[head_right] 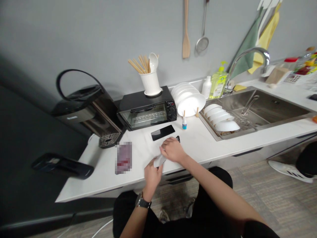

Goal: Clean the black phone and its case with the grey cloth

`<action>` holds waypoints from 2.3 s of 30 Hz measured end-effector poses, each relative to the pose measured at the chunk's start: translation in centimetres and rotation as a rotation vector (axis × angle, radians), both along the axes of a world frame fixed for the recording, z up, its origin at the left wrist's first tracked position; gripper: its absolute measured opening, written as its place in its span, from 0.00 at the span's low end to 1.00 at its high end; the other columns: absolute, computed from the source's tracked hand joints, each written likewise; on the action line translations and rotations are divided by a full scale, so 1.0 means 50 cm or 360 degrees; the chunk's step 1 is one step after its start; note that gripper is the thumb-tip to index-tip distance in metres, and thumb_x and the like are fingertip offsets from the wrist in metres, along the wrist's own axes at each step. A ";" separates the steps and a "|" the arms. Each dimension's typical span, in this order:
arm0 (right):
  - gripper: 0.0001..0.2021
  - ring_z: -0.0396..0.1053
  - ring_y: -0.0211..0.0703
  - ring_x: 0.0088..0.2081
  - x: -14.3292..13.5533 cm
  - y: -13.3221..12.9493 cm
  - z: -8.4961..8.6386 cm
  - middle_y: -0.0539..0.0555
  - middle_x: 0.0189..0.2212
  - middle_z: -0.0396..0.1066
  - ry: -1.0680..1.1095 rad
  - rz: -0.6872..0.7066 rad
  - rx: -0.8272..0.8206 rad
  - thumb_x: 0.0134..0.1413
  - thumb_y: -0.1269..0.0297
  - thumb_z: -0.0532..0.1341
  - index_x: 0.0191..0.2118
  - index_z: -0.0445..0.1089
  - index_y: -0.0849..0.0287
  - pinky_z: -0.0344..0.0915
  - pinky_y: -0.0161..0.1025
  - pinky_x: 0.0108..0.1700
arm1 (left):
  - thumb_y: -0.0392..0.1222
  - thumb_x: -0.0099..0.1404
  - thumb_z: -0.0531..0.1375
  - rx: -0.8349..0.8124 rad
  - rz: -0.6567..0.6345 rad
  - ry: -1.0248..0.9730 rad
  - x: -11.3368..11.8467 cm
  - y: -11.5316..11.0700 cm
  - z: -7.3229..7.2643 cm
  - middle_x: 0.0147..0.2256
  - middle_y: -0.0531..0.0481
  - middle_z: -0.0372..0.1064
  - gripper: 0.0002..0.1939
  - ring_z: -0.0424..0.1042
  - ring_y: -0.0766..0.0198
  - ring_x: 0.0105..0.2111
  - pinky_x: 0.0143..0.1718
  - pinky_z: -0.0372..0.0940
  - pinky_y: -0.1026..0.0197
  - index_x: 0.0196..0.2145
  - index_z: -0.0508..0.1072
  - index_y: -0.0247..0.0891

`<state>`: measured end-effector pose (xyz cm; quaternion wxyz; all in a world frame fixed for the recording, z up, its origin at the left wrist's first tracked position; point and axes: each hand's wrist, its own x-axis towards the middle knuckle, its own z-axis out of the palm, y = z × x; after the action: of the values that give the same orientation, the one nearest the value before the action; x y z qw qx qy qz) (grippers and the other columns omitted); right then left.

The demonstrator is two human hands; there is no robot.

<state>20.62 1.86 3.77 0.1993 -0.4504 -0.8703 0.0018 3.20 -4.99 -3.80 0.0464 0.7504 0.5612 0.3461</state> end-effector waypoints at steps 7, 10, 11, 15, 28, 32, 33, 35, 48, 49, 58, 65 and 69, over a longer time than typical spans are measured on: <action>0.21 0.76 0.48 0.40 0.075 0.051 0.002 0.59 0.36 0.80 0.0010 -0.0279 -0.0026 0.73 0.66 0.50 0.34 0.78 0.61 0.65 0.43 0.49 | 0.42 0.78 0.54 -0.0012 -0.0137 -0.0025 0.008 -0.004 0.036 0.41 0.44 0.81 0.13 0.81 0.57 0.41 0.44 0.73 0.59 0.47 0.78 0.38; 0.19 0.75 0.50 0.48 0.050 0.037 0.000 0.59 0.40 0.81 0.0034 -0.0274 -0.0013 0.73 0.65 0.51 0.38 0.79 0.61 0.62 0.47 0.59 | 0.42 0.78 0.54 -0.0008 -0.0105 -0.0031 0.007 -0.005 0.033 0.41 0.43 0.81 0.13 0.81 0.56 0.40 0.42 0.73 0.59 0.46 0.78 0.38; 0.18 0.74 0.50 0.50 0.035 0.028 0.000 0.58 0.40 0.81 0.0050 -0.0247 -0.0009 0.72 0.65 0.51 0.38 0.79 0.61 0.59 0.49 0.64 | 0.41 0.77 0.54 -0.0008 -0.0098 -0.0030 0.007 -0.005 0.030 0.41 0.43 0.81 0.13 0.81 0.56 0.39 0.42 0.73 0.59 0.47 0.78 0.38; 0.16 0.73 0.49 0.51 -0.037 -0.029 -0.004 0.55 0.36 0.81 0.0138 -0.0017 -0.0010 0.71 0.65 0.54 0.36 0.79 0.59 0.47 0.54 0.71 | 0.35 0.70 0.58 -0.0018 -0.0029 0.0012 0.000 -0.004 0.012 0.39 0.42 0.81 0.10 0.81 0.55 0.37 0.38 0.73 0.58 0.44 0.79 0.37; 0.18 0.73 0.50 0.45 0.016 -0.025 -0.007 0.58 0.37 0.80 0.0050 -0.0021 -0.0013 0.73 0.64 0.52 0.37 0.78 0.61 0.61 0.47 0.54 | 0.30 0.68 0.58 -0.0050 -0.0099 0.0041 -0.002 -0.006 0.015 0.40 0.42 0.81 0.10 0.81 0.54 0.39 0.40 0.74 0.56 0.40 0.79 0.37; 0.20 0.74 0.52 0.47 0.076 0.024 -0.008 0.60 0.40 0.81 0.0096 -0.0199 -0.0028 0.73 0.67 0.49 0.38 0.79 0.63 0.62 0.48 0.54 | 0.38 0.77 0.54 -0.0049 -0.0232 -0.0041 0.003 -0.006 0.032 0.45 0.45 0.81 0.12 0.80 0.57 0.44 0.47 0.73 0.57 0.49 0.78 0.40; 0.21 0.74 0.52 0.48 0.081 0.032 -0.008 0.61 0.41 0.81 0.0107 -0.0226 -0.0029 0.73 0.68 0.48 0.39 0.79 0.64 0.62 0.48 0.56 | 0.40 0.77 0.54 -0.0049 -0.0235 -0.0060 0.004 -0.006 0.034 0.45 0.46 0.81 0.13 0.80 0.58 0.44 0.47 0.73 0.57 0.51 0.78 0.41; 0.21 0.73 0.52 0.53 0.074 0.039 -0.009 0.60 0.43 0.81 0.0126 -0.0263 -0.0027 0.73 0.69 0.48 0.39 0.79 0.63 0.59 0.49 0.62 | 0.40 0.78 0.53 -0.0045 -0.0206 -0.0071 0.004 -0.006 0.035 0.44 0.45 0.81 0.13 0.81 0.57 0.43 0.45 0.73 0.57 0.51 0.78 0.40; 0.16 0.73 0.48 0.49 -0.081 -0.085 -0.021 0.55 0.39 0.81 0.0260 0.0172 0.0049 0.74 0.64 0.53 0.40 0.78 0.59 0.58 0.50 0.64 | 0.30 0.59 0.58 -0.0139 0.0037 0.0076 -0.009 -0.011 -0.005 0.30 0.43 0.79 0.08 0.79 0.55 0.31 0.33 0.70 0.60 0.34 0.77 0.36; 0.17 0.73 0.48 0.49 -0.064 -0.075 -0.020 0.56 0.39 0.81 0.0243 0.0158 0.0038 0.74 0.64 0.53 0.40 0.78 0.60 0.60 0.49 0.62 | 0.30 0.60 0.58 -0.0130 0.0034 0.0082 -0.007 -0.011 -0.001 0.32 0.42 0.80 0.09 0.80 0.55 0.33 0.35 0.71 0.59 0.35 0.77 0.36; 0.23 0.72 0.52 0.57 0.077 0.045 -0.017 0.60 0.46 0.81 0.0223 -0.0232 -0.0040 0.75 0.68 0.46 0.41 0.80 0.62 0.60 0.51 0.63 | 0.42 0.78 0.53 -0.0002 -0.0151 -0.0058 0.005 -0.011 0.033 0.43 0.44 0.81 0.14 0.81 0.57 0.42 0.45 0.73 0.58 0.49 0.78 0.40; 0.18 0.74 0.48 0.54 -0.071 -0.055 -0.022 0.55 0.38 0.82 0.0218 0.0043 -0.0015 0.73 0.67 0.51 0.38 0.79 0.60 0.46 0.54 0.72 | 0.35 0.69 0.57 -0.0130 0.0033 0.0102 -0.003 -0.006 0.006 0.34 0.42 0.80 0.09 0.80 0.55 0.34 0.37 0.72 0.58 0.38 0.79 0.37; 0.17 0.75 0.47 0.49 -0.099 -0.097 -0.018 0.56 0.39 0.81 0.0198 0.0222 0.0028 0.74 0.65 0.53 0.40 0.78 0.60 0.55 0.51 0.67 | 0.32 0.63 0.59 -0.0175 0.0013 0.0144 -0.008 -0.006 -0.008 0.29 0.44 0.79 0.08 0.79 0.54 0.32 0.37 0.72 0.58 0.32 0.78 0.39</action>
<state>15.66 -2.99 2.88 0.2564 -0.3859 -0.8855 0.0360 2.81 -5.27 -4.18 0.0608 0.7593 0.5839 0.2808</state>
